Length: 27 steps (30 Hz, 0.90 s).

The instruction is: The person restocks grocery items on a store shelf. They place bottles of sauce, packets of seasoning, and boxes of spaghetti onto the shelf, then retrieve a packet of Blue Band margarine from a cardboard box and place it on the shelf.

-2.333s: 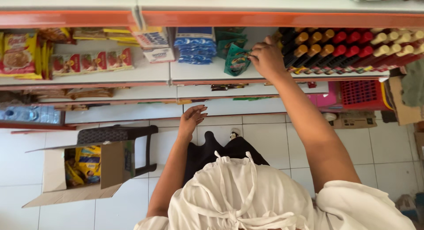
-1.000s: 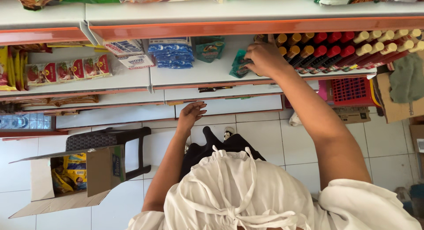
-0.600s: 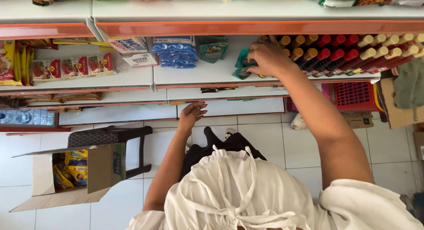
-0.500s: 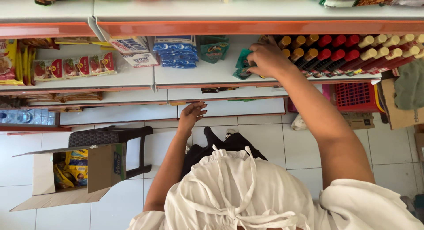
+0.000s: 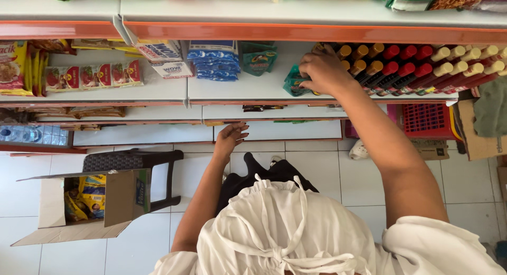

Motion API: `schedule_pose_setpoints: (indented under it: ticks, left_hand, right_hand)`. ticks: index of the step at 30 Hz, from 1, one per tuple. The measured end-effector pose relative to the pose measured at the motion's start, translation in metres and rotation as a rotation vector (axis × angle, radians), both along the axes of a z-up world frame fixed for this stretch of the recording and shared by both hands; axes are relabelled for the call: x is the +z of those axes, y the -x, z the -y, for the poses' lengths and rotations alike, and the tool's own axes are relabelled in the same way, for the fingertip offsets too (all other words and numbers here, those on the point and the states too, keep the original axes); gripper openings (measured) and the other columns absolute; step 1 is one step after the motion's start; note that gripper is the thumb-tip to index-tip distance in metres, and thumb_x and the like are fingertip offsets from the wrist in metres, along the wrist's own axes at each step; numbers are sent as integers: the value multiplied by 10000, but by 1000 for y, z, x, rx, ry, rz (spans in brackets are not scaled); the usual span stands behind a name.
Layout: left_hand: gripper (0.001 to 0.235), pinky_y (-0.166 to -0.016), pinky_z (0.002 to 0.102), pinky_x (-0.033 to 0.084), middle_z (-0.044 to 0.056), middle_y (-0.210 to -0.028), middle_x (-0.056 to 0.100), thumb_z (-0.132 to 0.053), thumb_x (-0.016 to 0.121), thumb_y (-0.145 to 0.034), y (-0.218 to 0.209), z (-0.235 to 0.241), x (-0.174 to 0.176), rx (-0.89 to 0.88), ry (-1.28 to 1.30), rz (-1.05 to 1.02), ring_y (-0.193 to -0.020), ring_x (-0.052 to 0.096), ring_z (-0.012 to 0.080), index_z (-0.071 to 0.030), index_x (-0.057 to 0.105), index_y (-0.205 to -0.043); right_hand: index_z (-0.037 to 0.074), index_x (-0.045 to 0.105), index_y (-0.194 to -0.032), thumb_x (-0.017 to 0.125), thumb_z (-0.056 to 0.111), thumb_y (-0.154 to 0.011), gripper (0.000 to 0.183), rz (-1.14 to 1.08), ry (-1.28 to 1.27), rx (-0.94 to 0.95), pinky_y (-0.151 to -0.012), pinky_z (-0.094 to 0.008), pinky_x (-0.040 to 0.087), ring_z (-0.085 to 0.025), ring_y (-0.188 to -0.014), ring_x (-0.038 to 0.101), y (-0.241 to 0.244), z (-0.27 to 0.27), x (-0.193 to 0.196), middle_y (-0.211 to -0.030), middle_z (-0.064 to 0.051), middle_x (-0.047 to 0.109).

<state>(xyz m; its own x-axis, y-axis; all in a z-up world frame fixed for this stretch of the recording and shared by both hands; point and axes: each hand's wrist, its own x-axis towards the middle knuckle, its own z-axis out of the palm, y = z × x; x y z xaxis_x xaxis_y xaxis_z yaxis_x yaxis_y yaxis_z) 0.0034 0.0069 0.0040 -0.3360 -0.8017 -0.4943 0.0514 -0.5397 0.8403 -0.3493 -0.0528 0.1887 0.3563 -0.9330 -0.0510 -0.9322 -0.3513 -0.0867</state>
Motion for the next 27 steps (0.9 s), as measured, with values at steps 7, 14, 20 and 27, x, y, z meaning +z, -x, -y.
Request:
schedule_pose_setpoints:
  ticks: [7,14,20,27]
  left_hand:
    - [317,-917,318,532,64,-1260,732,-138,545,-1010,-4,-3,-3,9,9,-3,-1089,711,182,-65,653,-1300]
    - [325,-925,324,523,64,-1269,730,-124,536,-1006,-7,-6,-6,13,-5,3,-1097,708,188,-73,650,-1306]
    - [299,-935,341,537,76,-1264,735,-109,543,-1003,-4,-6,-3,34,2,-43,-1095,720,205,-52,652,-1275]
    - [311,-946,343,538,78,-1256,743,-95,545,-992,-11,-10,-3,68,20,-44,-1093,720,204,-44,658,-1277]
  right_hand:
    - [93,658,-775,891,333,-740,336,23,13,46,-1123,-527,356,-278,-1113,620,-16,-1,24,-1061,-55,691]
    - [69,694,-1009,842,284,-895,285,197,226,28,-928,-477,517,-321,-1051,665,-29,21,33,-1110,-109,700]
    - [99,766,-1027,823,182,-815,235,198,263,64,-919,-483,512,-332,-1083,667,-56,80,-6,-1119,-117,724]
    - [127,775,-989,779,154,-903,90,120,93,9,-933,-457,520,-288,-1050,686,-39,114,-32,-1061,-82,746]
